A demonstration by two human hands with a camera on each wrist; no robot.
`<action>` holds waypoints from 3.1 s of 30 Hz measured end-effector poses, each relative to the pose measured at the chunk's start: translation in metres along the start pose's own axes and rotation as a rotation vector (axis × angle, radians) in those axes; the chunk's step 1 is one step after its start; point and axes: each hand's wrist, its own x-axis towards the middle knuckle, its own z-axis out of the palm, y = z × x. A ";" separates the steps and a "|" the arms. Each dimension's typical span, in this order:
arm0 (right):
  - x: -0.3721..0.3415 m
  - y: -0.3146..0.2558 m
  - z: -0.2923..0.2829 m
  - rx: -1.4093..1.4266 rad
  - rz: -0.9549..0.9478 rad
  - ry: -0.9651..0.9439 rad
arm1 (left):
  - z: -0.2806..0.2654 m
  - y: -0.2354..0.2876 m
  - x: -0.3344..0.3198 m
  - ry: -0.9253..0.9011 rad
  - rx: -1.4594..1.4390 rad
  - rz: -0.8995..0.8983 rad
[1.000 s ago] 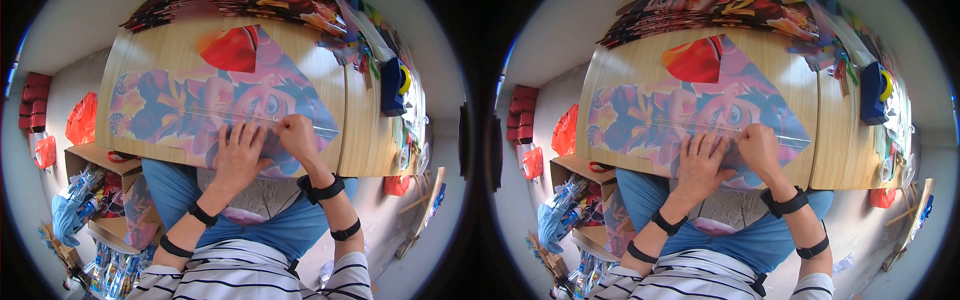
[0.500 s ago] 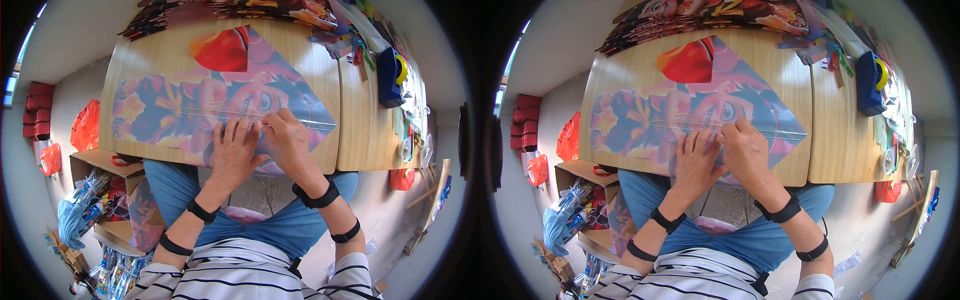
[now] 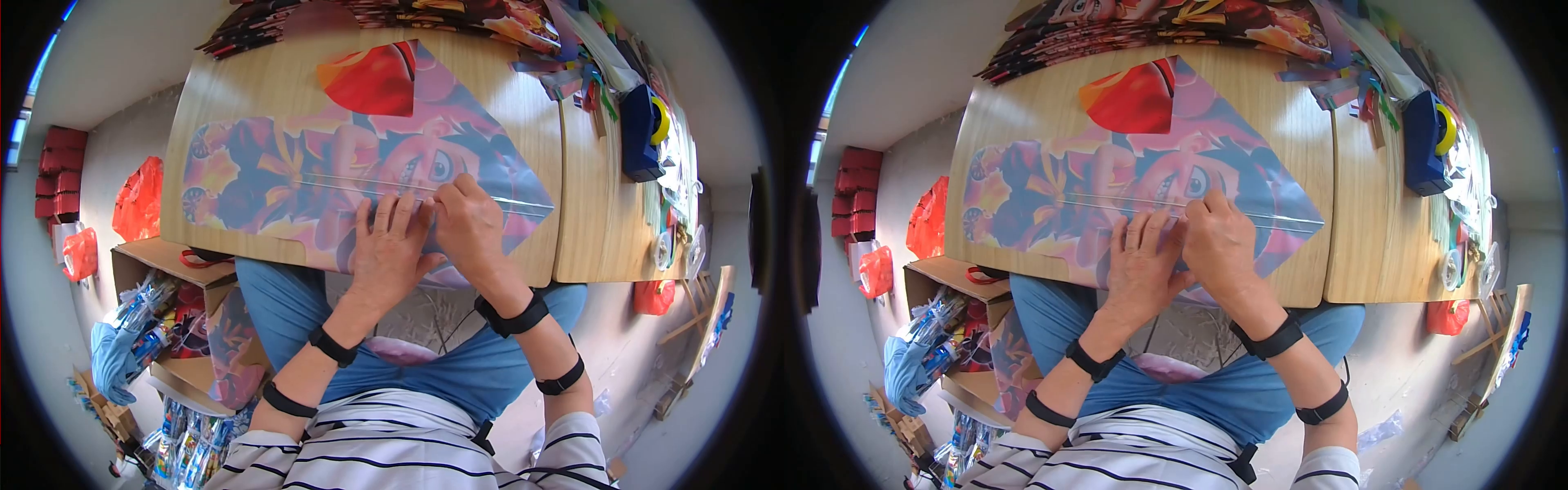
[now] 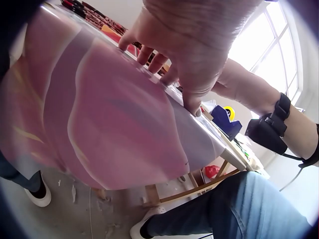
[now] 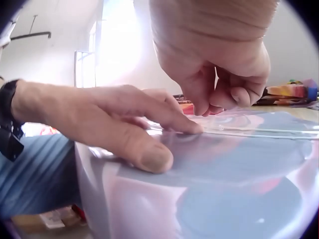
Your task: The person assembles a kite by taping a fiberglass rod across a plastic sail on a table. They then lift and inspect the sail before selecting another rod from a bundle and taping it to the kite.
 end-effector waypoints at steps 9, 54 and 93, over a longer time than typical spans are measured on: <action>-0.004 0.018 0.010 -0.054 -0.015 -0.011 | -0.001 0.000 0.000 0.024 -0.009 0.009; -0.043 0.052 -0.044 -0.257 0.110 0.027 | -0.003 0.001 -0.001 0.008 -0.020 0.026; 0.215 0.036 0.081 -0.272 -0.266 0.065 | -0.063 -0.134 -0.054 -0.059 0.173 -0.595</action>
